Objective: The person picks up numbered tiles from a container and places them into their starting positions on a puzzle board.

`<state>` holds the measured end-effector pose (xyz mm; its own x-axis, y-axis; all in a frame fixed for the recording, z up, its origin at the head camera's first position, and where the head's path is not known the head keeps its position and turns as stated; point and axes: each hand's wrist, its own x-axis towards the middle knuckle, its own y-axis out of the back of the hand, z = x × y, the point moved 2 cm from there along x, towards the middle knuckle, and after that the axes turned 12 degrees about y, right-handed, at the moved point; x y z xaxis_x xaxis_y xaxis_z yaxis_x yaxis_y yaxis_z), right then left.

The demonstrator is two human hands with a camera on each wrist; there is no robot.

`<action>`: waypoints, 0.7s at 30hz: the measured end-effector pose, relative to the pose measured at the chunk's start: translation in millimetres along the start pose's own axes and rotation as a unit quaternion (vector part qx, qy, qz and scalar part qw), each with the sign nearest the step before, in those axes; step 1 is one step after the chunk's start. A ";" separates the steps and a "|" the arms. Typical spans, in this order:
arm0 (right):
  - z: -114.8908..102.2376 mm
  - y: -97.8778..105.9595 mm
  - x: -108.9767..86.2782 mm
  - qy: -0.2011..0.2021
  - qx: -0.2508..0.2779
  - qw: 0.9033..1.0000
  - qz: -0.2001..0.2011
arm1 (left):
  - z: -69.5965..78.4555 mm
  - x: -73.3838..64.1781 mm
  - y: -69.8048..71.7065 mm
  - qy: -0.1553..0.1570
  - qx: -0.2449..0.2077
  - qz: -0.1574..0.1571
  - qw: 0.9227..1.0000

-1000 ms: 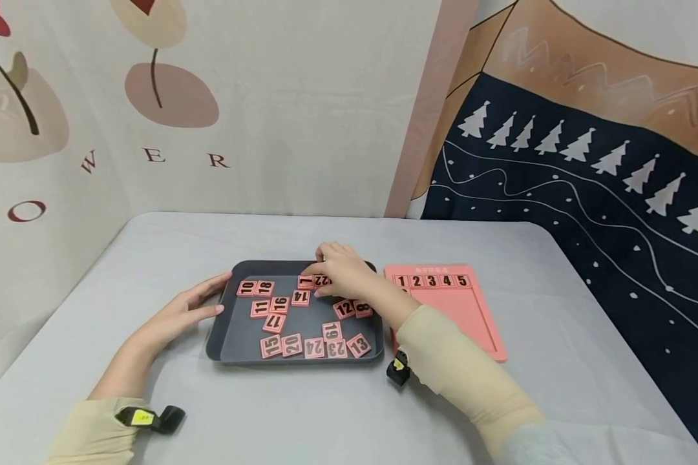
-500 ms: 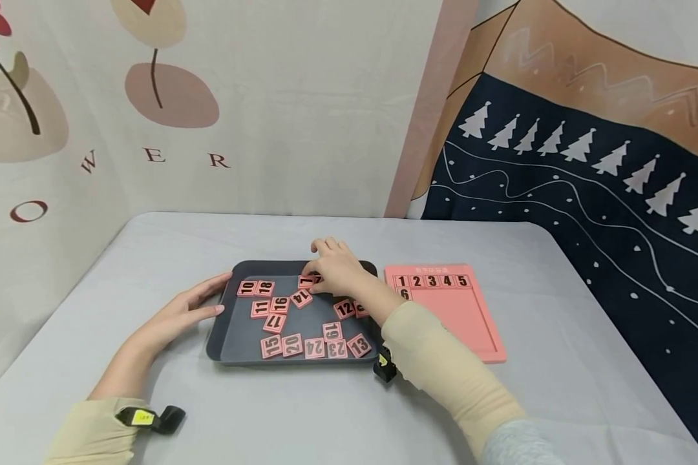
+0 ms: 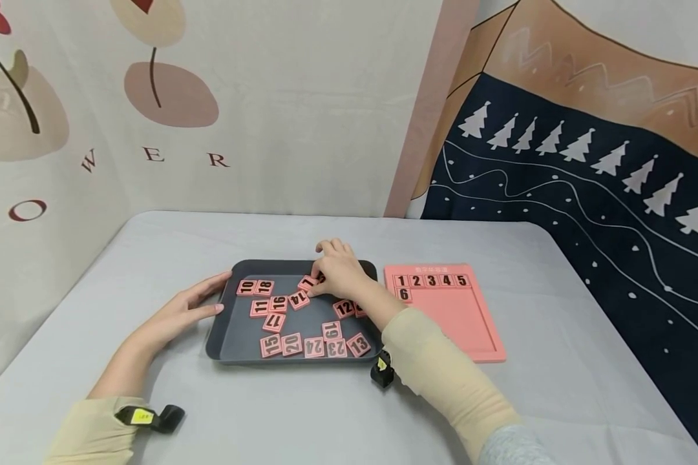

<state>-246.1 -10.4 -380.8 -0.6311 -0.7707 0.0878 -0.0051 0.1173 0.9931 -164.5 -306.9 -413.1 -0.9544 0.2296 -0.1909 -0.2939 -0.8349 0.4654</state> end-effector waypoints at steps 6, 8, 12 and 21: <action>2.0 -1.4 -7.0 0.003 -0.009 0.999 0.046 | -0.2 -0.3 0.0 0.003 -0.003 -0.001 1.000; 1.8 0.3 -10.2 0.002 -0.010 0.998 0.063 | -0.1 -0.1 -0.1 0.003 -0.003 -0.001 1.000; 0.0 6.2 -18.5 -0.007 -0.006 0.995 0.097 | -0.1 0.2 -0.2 0.003 -0.003 0.000 1.000; -2.7 16.9 -46.2 -0.036 0.013 0.986 0.162 | -0.6 0.8 -0.2 -0.002 0.004 0.002 1.000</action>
<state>-214.9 25.5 -367.9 -0.6565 -0.6436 0.3935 0.1873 0.3662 0.9115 -165.1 -306.8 -413.9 -0.9557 0.2279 -0.1863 -0.2906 -0.8317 0.4731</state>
